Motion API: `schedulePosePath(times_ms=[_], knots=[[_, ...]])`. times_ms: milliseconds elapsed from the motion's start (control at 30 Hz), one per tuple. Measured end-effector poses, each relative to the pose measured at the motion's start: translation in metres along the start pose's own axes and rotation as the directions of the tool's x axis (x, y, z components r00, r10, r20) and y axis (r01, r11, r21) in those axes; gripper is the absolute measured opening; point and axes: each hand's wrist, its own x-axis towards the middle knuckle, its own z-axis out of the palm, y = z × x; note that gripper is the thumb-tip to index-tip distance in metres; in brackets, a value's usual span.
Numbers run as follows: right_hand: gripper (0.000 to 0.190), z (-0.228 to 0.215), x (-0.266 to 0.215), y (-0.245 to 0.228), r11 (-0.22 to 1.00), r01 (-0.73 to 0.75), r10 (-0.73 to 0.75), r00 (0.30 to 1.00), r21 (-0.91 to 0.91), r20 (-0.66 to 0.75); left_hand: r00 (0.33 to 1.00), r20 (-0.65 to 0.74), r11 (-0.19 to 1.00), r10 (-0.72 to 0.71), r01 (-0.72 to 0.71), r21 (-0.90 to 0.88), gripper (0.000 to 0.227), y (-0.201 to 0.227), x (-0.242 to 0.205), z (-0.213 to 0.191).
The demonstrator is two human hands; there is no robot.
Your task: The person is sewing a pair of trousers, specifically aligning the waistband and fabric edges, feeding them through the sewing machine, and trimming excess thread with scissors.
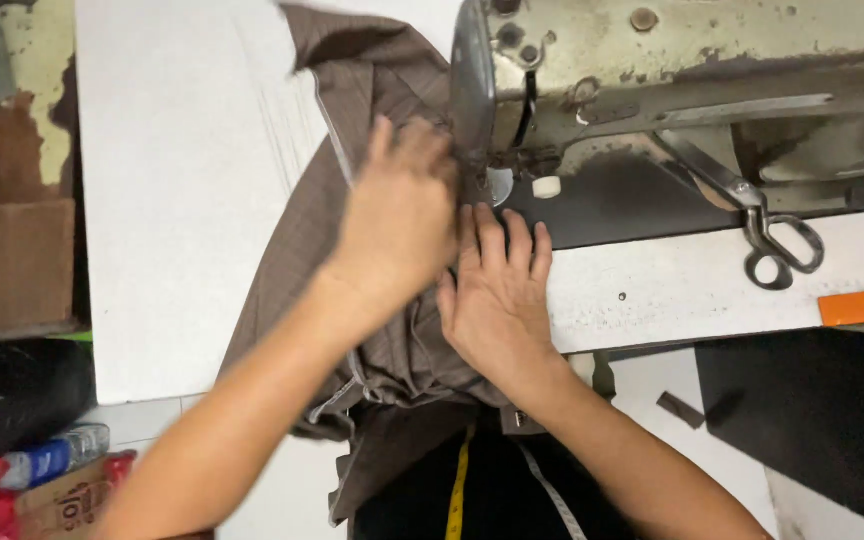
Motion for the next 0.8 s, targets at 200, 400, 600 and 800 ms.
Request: schedulePosePath(times_ms=[200,400,600,800], knots=[[0.062,0.0,-0.008,0.023,0.989,0.092,-0.085,0.994,0.113,-0.064,0.993,-0.111,0.913,-0.045,-0.004,-0.408,0.057,-0.003,-0.022,0.043],[0.024,0.002,0.03,0.087,0.916,0.251,-0.171,0.95,0.313,-0.261,1.0,-0.001,0.929,-0.002,0.001,-0.369,0.077,-0.009,-0.025,0.04],[0.023,0.034,0.066,0.104,0.831,0.138,-0.011,0.973,0.539,-0.231,0.999,0.046,0.905,-0.017,0.035,-0.424,0.09,-0.014,-0.023,0.046],[0.005,0.026,0.059,0.104,0.825,0.368,-0.194,0.898,0.43,-0.395,0.997,0.073,0.842,0.006,0.035,-0.538,0.089,-0.019,-0.012,0.04]])
